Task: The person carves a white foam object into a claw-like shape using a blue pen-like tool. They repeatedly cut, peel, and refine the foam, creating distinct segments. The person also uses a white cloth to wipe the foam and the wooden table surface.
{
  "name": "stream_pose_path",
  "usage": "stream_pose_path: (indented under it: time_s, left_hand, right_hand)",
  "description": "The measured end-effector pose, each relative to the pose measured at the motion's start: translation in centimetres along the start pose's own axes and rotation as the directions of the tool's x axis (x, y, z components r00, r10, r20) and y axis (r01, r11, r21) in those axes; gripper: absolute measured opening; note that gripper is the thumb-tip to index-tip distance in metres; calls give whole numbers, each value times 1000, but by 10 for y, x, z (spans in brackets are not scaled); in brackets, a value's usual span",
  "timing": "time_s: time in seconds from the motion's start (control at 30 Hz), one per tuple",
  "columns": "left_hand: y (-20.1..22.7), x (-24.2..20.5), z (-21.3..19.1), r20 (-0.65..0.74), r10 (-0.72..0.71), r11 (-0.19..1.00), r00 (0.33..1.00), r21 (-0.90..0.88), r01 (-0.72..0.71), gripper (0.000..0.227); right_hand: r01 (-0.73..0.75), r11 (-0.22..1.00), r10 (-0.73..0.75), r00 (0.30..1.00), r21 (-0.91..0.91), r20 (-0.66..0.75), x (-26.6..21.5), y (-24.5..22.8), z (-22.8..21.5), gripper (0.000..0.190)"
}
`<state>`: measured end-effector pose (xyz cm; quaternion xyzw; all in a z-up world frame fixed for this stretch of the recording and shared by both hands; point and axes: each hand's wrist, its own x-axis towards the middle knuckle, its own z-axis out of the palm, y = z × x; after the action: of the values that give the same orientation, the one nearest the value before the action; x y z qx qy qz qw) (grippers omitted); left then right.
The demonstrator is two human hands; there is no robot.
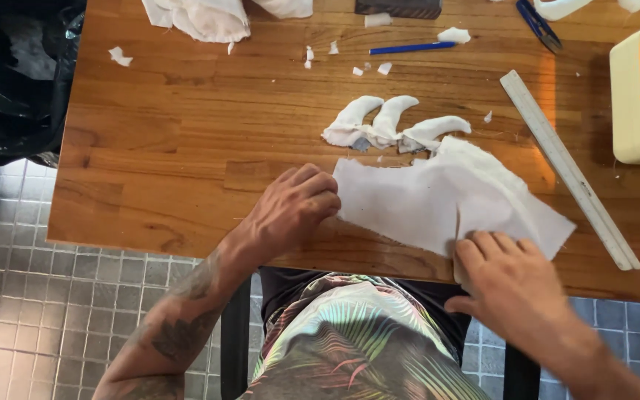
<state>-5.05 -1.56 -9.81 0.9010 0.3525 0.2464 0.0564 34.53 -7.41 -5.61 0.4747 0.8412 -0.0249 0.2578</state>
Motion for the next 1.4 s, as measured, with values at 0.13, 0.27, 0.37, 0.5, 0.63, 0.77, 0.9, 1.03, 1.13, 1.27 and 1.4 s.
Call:
stream_pose_path:
  time_s: [0.13,0.27,0.37,0.5,0.63,0.77,0.9,1.03,1.13,1.27,1.4]
  left_hand:
    - [15,4,-20,-29,12,996,999,-91,-15,11]
    - [35,14,-52,-65,-33,778,997,-628,-16,5]
    - [47,9,-74,-91,-179,572,980,-820,28,6]
    - [49,-1,-101,-63,-369,278,927,-960,45,17]
    - [17,-5,-88,86,-414,327,906,-915,237,30]
    - [-5,16,-57,174,-581,584,795,-591,556,34]
    - [-17,28,-28,149,-706,583,693,-434,687,23]
    - [-23,39,-20,-13,-637,709,771,-402,579,5]
    - [-32,44,-6,-232,-502,849,833,-312,425,16]
    - [-30,55,10,-265,-426,899,865,-230,372,12]
    - [-37,56,36,-302,-448,894,841,-118,433,11]
  right_hand:
    - [54,998,-32,895,37,-445,-21,-8,28,33]
    - [384,822,-195,884,421,-425,-48,15,-2,8]
    - [485,567,-123,849,666,-515,-74,39,-39,11]
    - [530,-28,150,840,847,-521,-95,45,-56,7]
    - [271,471,171,906,840,-387,-52,69,-9,21]
    - [-2,774,171,964,633,-205,-4,64,-22,25]
    - [66,944,120,842,322,-525,29,32,-47,36]
    - [387,840,-38,741,381,-670,71,6,-59,36]
    - [287,883,-38,833,372,-552,92,-3,-57,37]
    - [185,935,-4,860,304,-511,106,-2,-51,38]
    - [112,932,39,915,346,-402,102,8,-39,34]
